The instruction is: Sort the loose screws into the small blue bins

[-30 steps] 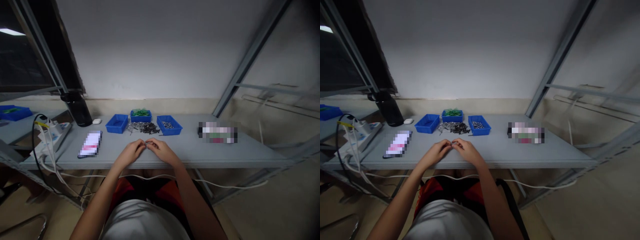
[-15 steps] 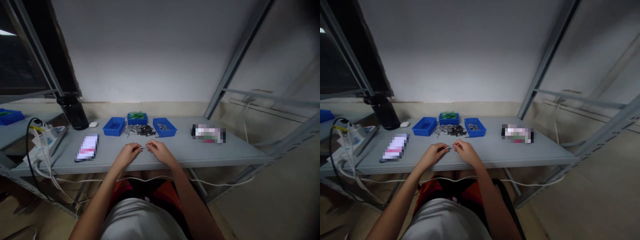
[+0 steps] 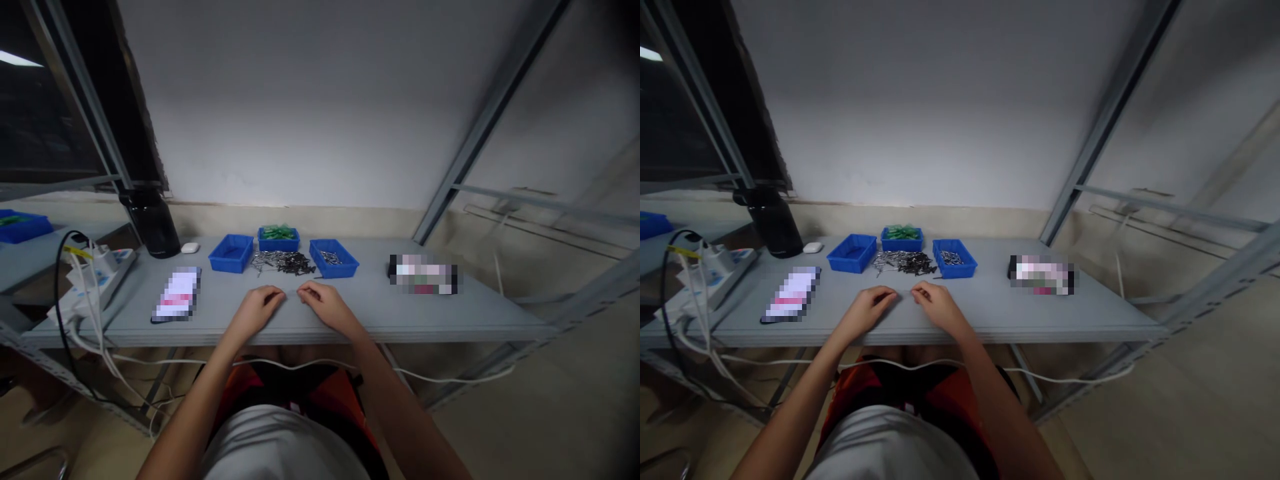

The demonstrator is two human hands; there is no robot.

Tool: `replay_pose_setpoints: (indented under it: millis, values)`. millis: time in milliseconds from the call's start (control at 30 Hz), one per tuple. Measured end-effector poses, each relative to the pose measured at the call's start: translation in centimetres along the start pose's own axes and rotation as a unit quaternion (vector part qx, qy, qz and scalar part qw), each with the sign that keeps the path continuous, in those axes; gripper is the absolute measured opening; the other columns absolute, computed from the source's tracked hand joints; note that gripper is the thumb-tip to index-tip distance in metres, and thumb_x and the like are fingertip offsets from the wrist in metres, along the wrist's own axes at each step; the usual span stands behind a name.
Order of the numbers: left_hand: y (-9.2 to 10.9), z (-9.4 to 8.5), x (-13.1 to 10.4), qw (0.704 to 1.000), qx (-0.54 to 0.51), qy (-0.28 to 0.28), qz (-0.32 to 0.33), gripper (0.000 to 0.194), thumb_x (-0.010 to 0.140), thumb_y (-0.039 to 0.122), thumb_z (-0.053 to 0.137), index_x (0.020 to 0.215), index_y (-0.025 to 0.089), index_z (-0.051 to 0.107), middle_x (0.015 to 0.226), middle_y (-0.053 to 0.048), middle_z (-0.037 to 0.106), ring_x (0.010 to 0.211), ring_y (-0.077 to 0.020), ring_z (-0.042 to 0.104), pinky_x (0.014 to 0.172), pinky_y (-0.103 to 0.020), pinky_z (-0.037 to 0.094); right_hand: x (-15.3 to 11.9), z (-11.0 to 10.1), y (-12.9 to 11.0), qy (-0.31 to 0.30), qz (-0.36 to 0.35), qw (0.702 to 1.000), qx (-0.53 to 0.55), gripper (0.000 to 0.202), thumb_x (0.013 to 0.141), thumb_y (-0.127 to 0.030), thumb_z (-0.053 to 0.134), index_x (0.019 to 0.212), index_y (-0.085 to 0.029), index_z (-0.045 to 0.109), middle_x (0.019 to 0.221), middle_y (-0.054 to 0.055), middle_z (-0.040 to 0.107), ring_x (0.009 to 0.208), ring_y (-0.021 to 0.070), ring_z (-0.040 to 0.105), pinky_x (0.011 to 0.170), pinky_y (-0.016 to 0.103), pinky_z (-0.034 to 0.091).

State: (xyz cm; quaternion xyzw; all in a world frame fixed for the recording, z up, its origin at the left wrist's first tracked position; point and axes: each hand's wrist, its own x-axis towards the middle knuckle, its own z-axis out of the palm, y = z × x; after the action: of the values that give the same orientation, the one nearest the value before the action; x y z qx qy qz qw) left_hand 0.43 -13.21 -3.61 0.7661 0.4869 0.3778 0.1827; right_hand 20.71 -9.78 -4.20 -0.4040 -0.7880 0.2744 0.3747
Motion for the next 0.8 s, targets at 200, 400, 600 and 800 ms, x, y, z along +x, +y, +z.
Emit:
replay_pose_setpoints:
  millis: [200,400,600,800]
  values:
    - [0.3,-0.1,-0.1,1.000,0.011,-0.017,-0.015,0.024,0.091,0.028,0.048,0.093,0.017,0.068,0.093,-0.007,0.073,0.086,-0.0208,0.065,0.080,-0.029,0.047,3.4,-6.2,3.7,0.217,0.006,0.963,-0.160,0.029,0.089,-0.038,0.046,0.087,-0.018,0.066,0.082,0.009,0.069,0.074,0.0215,0.060,0.073,0.033,0.045]
    - [0.6,0.0,-0.4,0.998,0.055,-0.025,0.004,0.024,0.091,0.024,0.046,0.095,0.016,0.069,0.097,-0.009,0.072,0.090,-0.0222,0.066,0.085,-0.031,0.048,5.7,-8.0,7.7,0.209,0.016,0.930,-0.303,0.031,0.090,-0.031,0.041,0.088,-0.016,0.069,0.089,0.013,0.068,0.086,0.0253,0.058,0.082,0.039,0.044]
    - [0.6,0.1,-0.5,0.995,0.090,-0.040,0.024,0.025,0.092,0.023,0.045,0.095,0.015,0.068,0.096,-0.010,0.071,0.092,-0.0228,0.064,0.085,-0.031,0.047,5.2,-7.3,7.9,0.230,0.007,0.929,-0.291,0.031,0.089,-0.032,0.046,0.098,-0.013,0.069,0.101,0.017,0.065,0.099,0.0290,0.056,0.092,0.043,0.042]
    - [0.3,0.2,-0.5,0.994,0.090,-0.046,0.030,0.025,0.093,0.023,0.045,0.097,0.016,0.068,0.099,-0.010,0.071,0.095,-0.0225,0.064,0.087,-0.031,0.046,5.4,-6.7,6.6,0.242,-0.058,0.934,-0.258,0.029,0.090,-0.031,0.045,0.101,-0.016,0.067,0.101,0.015,0.064,0.101,0.0284,0.055,0.094,0.044,0.042]
